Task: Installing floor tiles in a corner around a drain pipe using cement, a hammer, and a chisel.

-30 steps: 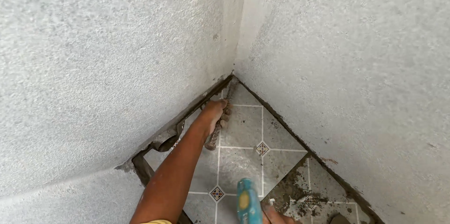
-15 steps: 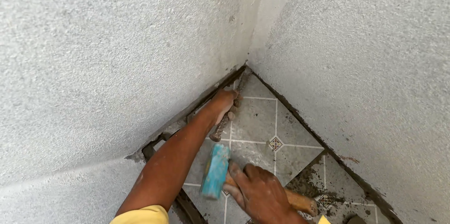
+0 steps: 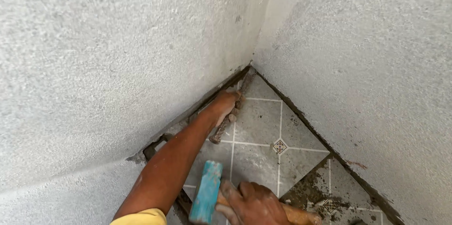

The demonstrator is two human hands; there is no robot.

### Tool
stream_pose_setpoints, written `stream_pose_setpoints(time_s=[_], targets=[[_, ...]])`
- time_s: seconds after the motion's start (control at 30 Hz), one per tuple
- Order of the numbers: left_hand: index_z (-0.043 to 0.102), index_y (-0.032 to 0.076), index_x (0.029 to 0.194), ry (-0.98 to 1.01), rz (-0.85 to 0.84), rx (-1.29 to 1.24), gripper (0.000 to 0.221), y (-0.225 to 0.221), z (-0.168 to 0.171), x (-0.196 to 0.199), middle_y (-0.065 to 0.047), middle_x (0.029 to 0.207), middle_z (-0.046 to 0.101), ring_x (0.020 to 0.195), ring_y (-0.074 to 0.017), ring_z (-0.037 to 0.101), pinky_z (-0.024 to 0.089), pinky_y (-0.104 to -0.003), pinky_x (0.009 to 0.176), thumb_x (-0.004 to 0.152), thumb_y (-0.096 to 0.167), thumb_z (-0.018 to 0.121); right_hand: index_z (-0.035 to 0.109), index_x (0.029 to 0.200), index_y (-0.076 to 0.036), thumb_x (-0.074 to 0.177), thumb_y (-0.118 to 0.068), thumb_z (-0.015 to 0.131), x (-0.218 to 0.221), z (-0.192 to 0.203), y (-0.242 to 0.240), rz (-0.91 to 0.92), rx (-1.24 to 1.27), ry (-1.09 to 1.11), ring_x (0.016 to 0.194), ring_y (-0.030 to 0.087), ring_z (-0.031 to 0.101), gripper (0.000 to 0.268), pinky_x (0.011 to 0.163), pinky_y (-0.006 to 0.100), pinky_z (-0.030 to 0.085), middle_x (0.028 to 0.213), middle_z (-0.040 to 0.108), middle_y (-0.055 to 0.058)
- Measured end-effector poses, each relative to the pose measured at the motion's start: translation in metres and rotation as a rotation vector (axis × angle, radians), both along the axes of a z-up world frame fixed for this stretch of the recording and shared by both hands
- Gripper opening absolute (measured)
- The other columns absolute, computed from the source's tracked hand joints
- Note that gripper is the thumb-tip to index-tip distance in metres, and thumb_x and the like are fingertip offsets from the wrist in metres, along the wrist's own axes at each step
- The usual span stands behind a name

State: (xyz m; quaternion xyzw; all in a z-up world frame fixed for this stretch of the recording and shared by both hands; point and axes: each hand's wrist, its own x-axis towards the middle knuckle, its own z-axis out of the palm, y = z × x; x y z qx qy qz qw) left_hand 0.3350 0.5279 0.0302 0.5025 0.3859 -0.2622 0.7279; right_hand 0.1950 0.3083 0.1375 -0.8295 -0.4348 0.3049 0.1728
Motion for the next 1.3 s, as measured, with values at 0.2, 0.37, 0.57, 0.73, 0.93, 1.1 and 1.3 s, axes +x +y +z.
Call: stream_pose_setpoints(time_s=[0.2, 0.37, 0.57, 0.73, 0.93, 1.1, 1.3], targets=[[0.059, 0.004, 0.099, -0.039, -0.074, 0.08, 0.029, -0.002, 0.012, 0.011, -0.006, 0.078, 0.053, 0.056, -0.0134, 0.045, 0.04, -0.031, 0.042, 0.108, 0.027, 0.043, 0.048, 0.144, -0.007, 0.102, -0.046, 0.053, 0.04, 0.013, -0.001, -0.095, 0.017, -0.02, 0.075, 0.038, 0.072, 0.058, 0.064, 0.051, 0.061, 0.097, 0.068, 0.025], [0.061, 0.002, 0.096, -0.032, -0.016, 0.019, 0.028, 0.0, 0.008, 0.01, -0.007, 0.077, 0.053, 0.052, -0.0139, 0.041, 0.037, -0.031, 0.042, 0.106, 0.025, 0.047, 0.048, 0.147, -0.013, 0.105, -0.049, 0.049, 0.012, 0.004, -0.036, -0.032, -0.197, 0.128, 0.076, 0.031, 0.073, 0.055, 0.064, 0.047, 0.06, 0.09, 0.063, 0.014], [0.058, 0.007, 0.094, 0.022, 0.016, 0.037, 0.024, -0.003, 0.022, 0.008, -0.003, 0.073, 0.052, 0.051, -0.0113, 0.039, 0.033, -0.029, 0.04, 0.105, 0.023, 0.045, 0.061, 0.132, -0.007, 0.1, -0.036, 0.059, 0.028, 0.0, 0.006, 0.072, 0.151, -0.125, 0.061, 0.032, 0.071, 0.043, 0.045, 0.045, 0.058, 0.075, 0.067, 0.019], [0.057, 0.004, 0.096, 0.002, -0.033, 0.046, 0.026, -0.004, 0.018, 0.011, -0.005, 0.072, 0.052, 0.051, -0.0119, 0.042, 0.036, -0.029, 0.04, 0.106, 0.022, 0.042, 0.061, 0.132, -0.005, 0.105, -0.038, 0.058, -0.002, -0.008, -0.004, 0.068, 0.094, 0.015, 0.063, 0.031, 0.072, 0.042, 0.051, 0.046, 0.06, 0.077, 0.066, 0.021], [0.056, 0.004, 0.092, 0.008, -0.001, 0.011, 0.026, -0.005, 0.022, 0.024, -0.006, 0.071, 0.052, 0.048, -0.0134, 0.039, 0.035, -0.031, 0.039, 0.106, 0.021, 0.042, 0.058, 0.137, -0.007, 0.106, -0.042, 0.055, 0.035, 0.028, 0.017, 0.052, 0.007, -0.013, 0.066, 0.033, 0.072, 0.047, 0.054, 0.047, 0.059, 0.082, 0.067, 0.021], [0.058, 0.004, 0.091, 0.053, 0.023, 0.038, 0.027, -0.005, 0.021, 0.019, -0.006, 0.072, 0.052, 0.049, -0.012, 0.039, 0.033, -0.029, 0.039, 0.106, 0.021, 0.043, 0.06, 0.135, -0.01, 0.107, -0.046, 0.054, 0.011, -0.001, -0.006, 0.075, 0.068, 0.05, 0.066, 0.027, 0.073, 0.046, 0.057, 0.044, 0.06, 0.078, 0.067, 0.017], [0.058, 0.003, 0.087, 0.106, 0.029, 0.054, 0.029, -0.012, 0.012, 0.033, -0.009, 0.074, 0.055, 0.048, -0.0147, 0.04, 0.034, -0.031, 0.038, 0.104, 0.019, 0.041, 0.059, 0.14, -0.013, 0.101, -0.051, 0.057, 0.022, 0.024, -0.005, -0.032, 0.06, -0.106, 0.066, 0.028, 0.071, 0.054, 0.055, 0.045, 0.058, 0.086, 0.068, 0.016]])
